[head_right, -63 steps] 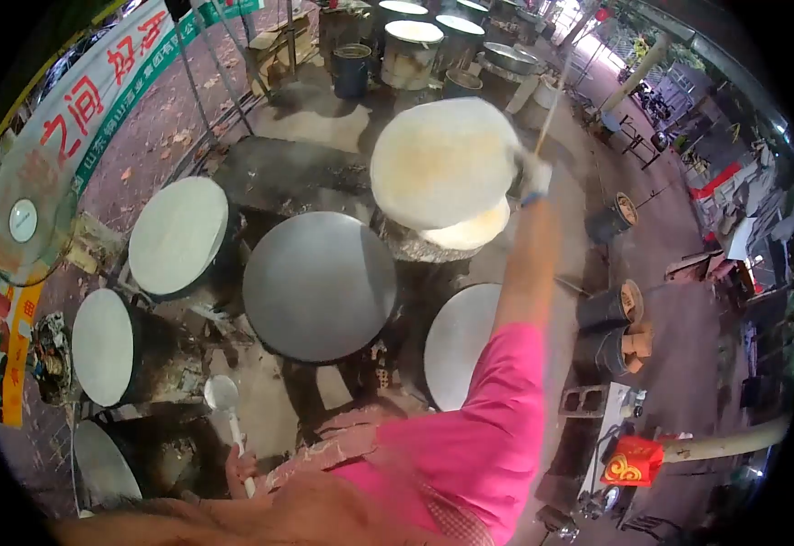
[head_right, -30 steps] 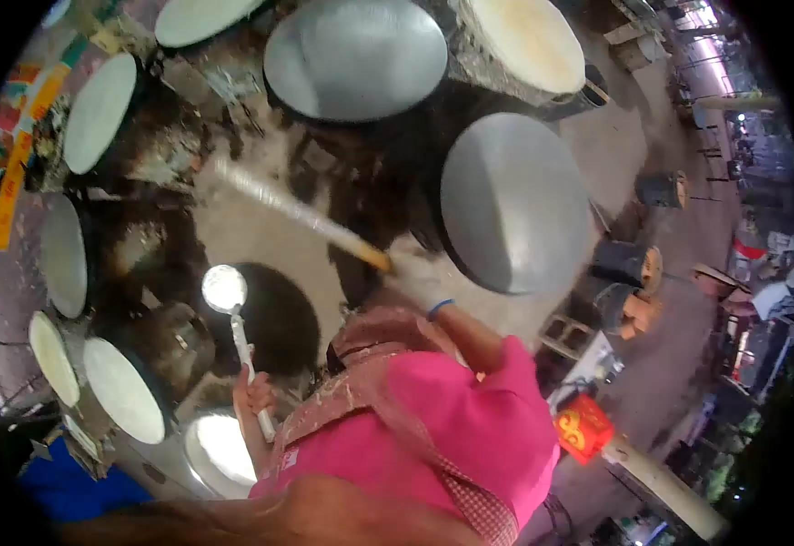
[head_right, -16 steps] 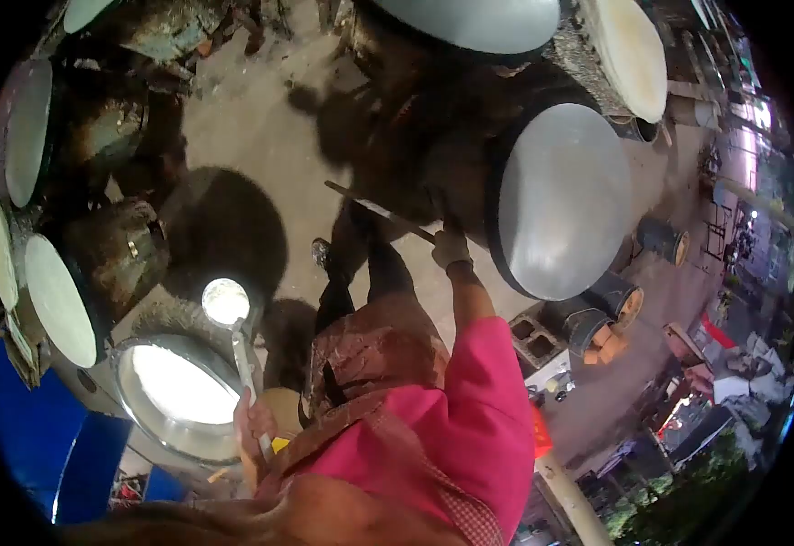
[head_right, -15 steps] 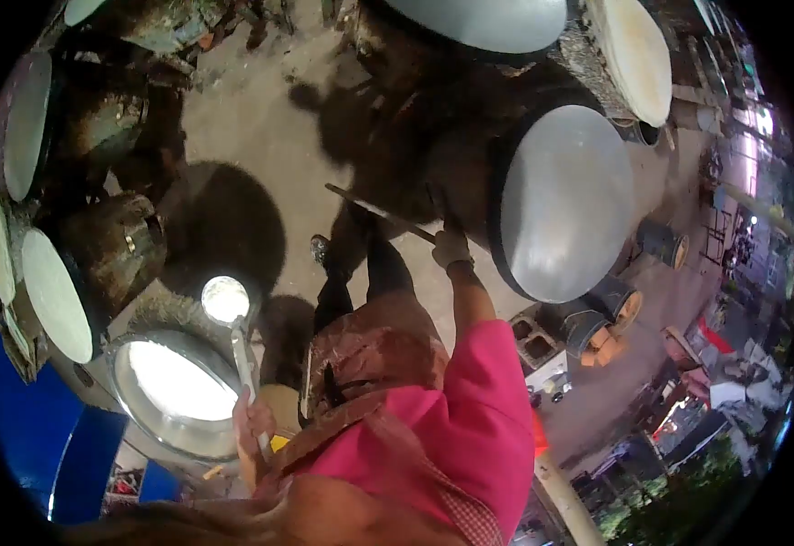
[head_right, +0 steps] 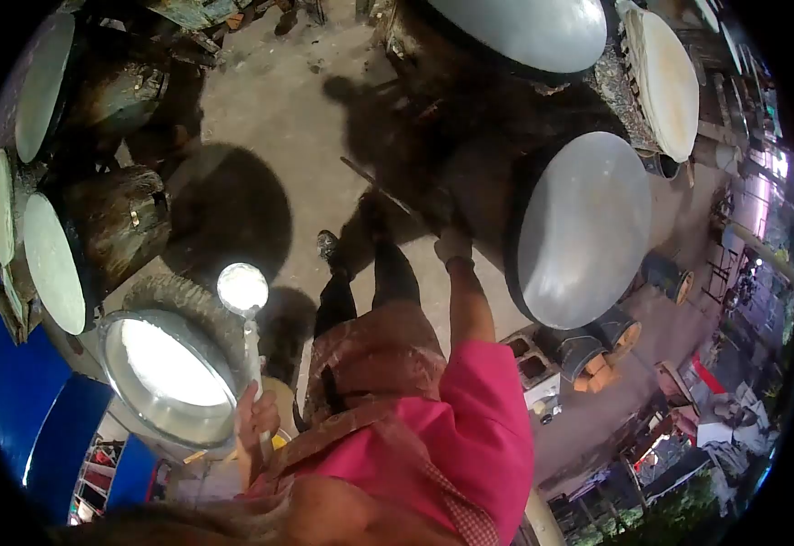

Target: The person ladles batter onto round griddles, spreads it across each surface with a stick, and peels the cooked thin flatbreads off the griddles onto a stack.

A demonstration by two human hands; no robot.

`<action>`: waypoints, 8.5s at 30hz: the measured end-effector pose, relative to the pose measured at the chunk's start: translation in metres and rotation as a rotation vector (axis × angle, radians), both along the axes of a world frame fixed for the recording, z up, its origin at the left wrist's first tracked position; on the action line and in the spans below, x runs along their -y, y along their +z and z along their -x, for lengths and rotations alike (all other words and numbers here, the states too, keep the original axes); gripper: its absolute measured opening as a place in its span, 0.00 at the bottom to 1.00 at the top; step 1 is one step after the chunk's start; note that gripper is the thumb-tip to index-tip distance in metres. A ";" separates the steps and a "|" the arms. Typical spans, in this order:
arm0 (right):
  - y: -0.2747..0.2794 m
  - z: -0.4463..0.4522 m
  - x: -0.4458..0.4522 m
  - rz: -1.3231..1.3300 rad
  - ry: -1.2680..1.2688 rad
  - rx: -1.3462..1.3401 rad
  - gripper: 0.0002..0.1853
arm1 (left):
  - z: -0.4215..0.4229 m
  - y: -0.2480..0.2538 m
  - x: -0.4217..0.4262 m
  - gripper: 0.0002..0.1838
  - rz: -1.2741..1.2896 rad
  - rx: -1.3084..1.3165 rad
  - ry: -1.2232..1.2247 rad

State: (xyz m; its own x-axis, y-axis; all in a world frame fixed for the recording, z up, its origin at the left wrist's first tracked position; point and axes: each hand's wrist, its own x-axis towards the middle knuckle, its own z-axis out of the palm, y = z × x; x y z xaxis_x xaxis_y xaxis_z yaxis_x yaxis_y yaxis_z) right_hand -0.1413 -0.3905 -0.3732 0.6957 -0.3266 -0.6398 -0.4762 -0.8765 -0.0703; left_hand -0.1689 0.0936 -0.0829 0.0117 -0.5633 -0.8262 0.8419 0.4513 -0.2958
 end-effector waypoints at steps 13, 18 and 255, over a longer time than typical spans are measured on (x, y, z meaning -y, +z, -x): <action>-0.019 -0.024 0.003 0.026 -0.053 -0.117 0.25 | -0.010 0.019 -0.004 0.23 -0.177 0.067 -0.101; 0.006 -0.047 -0.002 0.028 0.039 0.003 0.20 | -0.020 0.035 0.000 0.15 -0.394 0.020 0.084; 0.347 0.198 0.189 -0.885 -0.905 0.990 0.14 | -0.167 0.040 0.216 0.20 0.312 0.217 -0.542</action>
